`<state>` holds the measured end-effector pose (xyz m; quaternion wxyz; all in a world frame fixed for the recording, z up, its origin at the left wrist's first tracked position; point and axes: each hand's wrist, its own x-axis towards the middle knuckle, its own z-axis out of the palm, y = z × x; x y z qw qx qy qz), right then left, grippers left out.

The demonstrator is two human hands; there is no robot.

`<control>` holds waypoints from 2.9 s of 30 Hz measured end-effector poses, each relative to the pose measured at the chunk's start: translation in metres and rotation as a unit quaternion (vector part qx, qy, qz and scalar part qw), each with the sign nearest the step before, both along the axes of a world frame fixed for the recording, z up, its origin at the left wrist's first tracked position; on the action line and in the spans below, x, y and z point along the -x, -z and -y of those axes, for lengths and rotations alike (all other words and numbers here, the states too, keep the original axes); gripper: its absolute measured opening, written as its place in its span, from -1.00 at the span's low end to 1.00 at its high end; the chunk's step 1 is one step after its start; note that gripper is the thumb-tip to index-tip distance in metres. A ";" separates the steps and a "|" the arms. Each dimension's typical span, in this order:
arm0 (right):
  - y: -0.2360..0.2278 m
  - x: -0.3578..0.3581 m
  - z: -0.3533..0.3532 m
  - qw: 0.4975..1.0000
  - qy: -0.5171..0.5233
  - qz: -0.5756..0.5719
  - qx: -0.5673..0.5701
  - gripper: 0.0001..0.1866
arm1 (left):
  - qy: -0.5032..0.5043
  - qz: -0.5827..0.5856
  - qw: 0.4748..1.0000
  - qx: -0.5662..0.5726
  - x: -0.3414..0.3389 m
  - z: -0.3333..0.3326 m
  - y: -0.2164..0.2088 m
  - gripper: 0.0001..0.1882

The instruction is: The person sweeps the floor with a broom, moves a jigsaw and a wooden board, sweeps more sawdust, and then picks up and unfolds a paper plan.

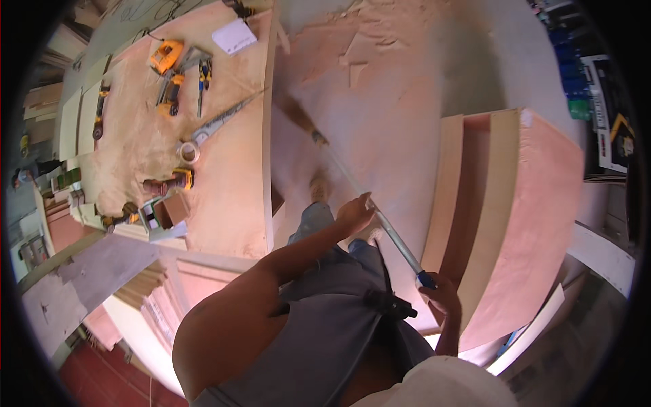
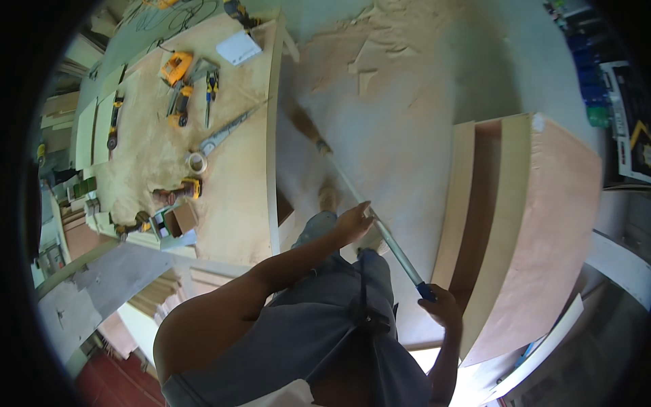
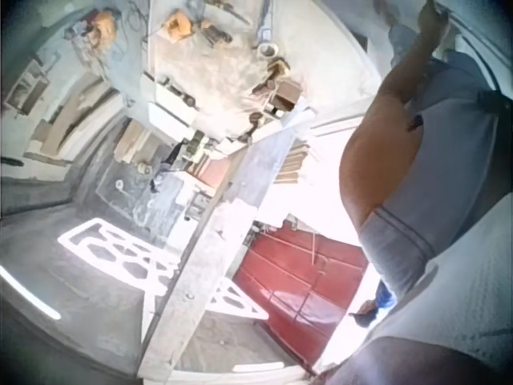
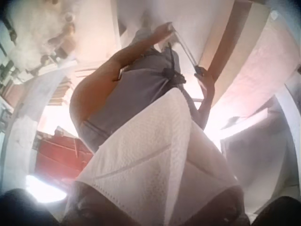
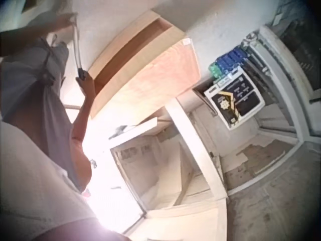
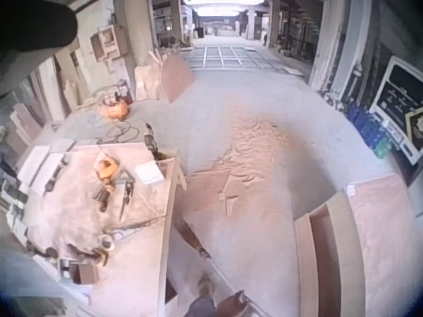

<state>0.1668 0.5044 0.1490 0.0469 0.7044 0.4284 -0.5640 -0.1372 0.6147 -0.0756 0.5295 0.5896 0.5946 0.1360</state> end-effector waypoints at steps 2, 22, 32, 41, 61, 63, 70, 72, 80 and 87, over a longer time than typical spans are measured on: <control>-0.056 0.005 -0.031 0.994 0.025 -0.097 -0.030 -0.40 | 0.060 -0.046 0.980 -0.183 0.010 -0.008 -0.017 -0.28; -0.106 0.011 -0.394 0.717 0.096 -0.536 -0.436 -0.55 | 0.066 -0.046 0.958 -0.273 -0.009 -0.285 -0.113 -0.83; -0.097 -0.064 -0.551 0.897 0.048 -0.149 -0.412 -0.62 | 0.069 -0.181 0.962 -0.193 -0.152 -0.535 -0.022 -0.75; -0.123 -0.157 -0.631 0.810 -0.029 -0.158 -0.564 -0.61 | 0.077 -0.136 0.944 -0.289 -0.233 -0.678 -0.086 -0.77; -0.213 -0.001 -0.820 0.699 -0.004 -0.222 -0.679 -0.74 | 0.036 0.044 0.927 -0.369 -0.085 -0.827 -0.146 -0.82; -0.264 -0.009 -0.845 0.650 0.069 -0.275 -0.705 -0.76 | 0.054 0.057 0.920 -0.383 -0.083 -0.837 -0.196 -0.82; -0.285 0.055 -0.911 0.597 0.080 -0.264 -0.754 -0.73 | 0.000 0.119 0.918 -0.378 0.040 -0.851 -0.232 -0.78; -0.254 0.096 -0.934 0.663 -0.020 -0.344 -0.665 -0.72 | -0.052 0.081 0.930 -0.354 0.093 -0.855 -0.206 -0.78; -0.224 0.288 -0.964 0.704 -0.182 -0.323 -0.606 -0.71 | -0.207 0.019 0.915 -0.347 0.185 -0.883 -0.144 -0.82; -0.305 0.320 -1.005 0.544 -0.229 -0.431 -0.683 -0.59 | -0.234 0.039 0.862 -0.448 0.203 -0.914 -0.238 -0.76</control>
